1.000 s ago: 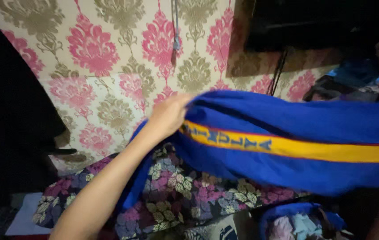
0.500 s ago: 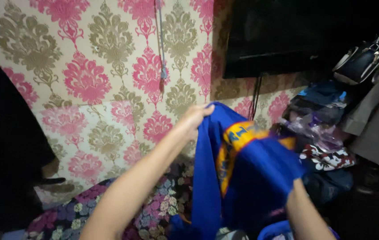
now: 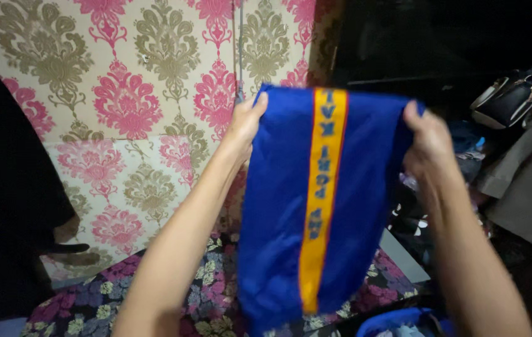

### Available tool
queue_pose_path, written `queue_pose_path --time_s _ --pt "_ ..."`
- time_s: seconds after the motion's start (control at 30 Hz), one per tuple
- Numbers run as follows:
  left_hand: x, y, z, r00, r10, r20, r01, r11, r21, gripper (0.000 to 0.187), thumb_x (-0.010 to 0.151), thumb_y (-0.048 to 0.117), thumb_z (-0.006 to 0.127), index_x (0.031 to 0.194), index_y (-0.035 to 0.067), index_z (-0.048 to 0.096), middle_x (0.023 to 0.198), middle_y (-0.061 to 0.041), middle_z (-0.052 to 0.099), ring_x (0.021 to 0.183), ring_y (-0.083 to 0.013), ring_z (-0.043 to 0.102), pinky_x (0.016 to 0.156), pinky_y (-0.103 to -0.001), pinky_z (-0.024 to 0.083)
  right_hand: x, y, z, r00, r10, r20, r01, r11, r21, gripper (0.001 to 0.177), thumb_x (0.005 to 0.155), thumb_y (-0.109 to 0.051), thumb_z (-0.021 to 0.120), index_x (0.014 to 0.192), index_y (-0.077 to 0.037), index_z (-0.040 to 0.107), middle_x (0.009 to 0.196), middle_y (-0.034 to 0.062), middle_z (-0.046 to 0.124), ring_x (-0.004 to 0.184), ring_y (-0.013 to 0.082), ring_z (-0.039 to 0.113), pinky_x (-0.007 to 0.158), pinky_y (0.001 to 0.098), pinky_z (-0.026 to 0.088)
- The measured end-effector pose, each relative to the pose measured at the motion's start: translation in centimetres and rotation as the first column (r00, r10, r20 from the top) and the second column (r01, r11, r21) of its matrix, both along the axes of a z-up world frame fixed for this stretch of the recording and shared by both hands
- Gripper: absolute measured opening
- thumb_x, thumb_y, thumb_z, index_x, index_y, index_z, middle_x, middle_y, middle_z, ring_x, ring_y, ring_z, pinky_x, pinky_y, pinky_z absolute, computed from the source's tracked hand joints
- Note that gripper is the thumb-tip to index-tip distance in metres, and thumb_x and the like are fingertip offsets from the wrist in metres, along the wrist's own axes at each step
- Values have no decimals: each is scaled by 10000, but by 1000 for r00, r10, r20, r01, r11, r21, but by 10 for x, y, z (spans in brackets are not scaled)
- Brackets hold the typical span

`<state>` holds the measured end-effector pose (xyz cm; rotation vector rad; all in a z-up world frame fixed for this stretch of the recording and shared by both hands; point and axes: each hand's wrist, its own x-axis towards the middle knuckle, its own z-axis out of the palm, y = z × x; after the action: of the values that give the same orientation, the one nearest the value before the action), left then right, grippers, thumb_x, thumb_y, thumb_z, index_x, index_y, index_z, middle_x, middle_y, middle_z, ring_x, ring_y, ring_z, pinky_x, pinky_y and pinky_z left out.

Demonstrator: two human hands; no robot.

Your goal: The person picks up several garments from a laundry basket and folds them one at a time on a surface, including a pair of blue and yellow pants, a pink infant shirt, and a white long-sleeved shirt, placing each folded item back into a separate container.

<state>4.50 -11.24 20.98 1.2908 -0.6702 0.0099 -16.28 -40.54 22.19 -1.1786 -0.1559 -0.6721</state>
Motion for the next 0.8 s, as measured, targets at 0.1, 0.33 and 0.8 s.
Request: queue_pose_path --time_s 0.1,0.33,0.8 --pt "35 -9 -16 863 307 402 -425 871 247 394 1031 364 664 938 -10 745 853 -169 734 751 -193 644 716 -396 513 12 -2 36 964 -261 42 246 830 -500 239 1057 -254 615 1064 -50 739 955 16 743 789 101 675 747 269 554" --pt "27 -15 2 865 386 320 -479 826 298 425 919 390 755 797 -16 734 760 -196 733 735 -290 692 667 -444 511 13 -23 72 851 -514 103 472 664 -580 292 1100 -244 676 894 -39 706 787 -15 670 616 65 544 550 257 413" --pt "-23 -71 -40 871 -442 -216 380 884 -273 245 957 53 621 1185 -8 689 975 -95 750 809 -196 721 718 -334 611 16 -72 94 924 -354 143 382 859 -341 240 1097 -244 659 938 -68 697 857 14 716 686 113 643 659 281 533"
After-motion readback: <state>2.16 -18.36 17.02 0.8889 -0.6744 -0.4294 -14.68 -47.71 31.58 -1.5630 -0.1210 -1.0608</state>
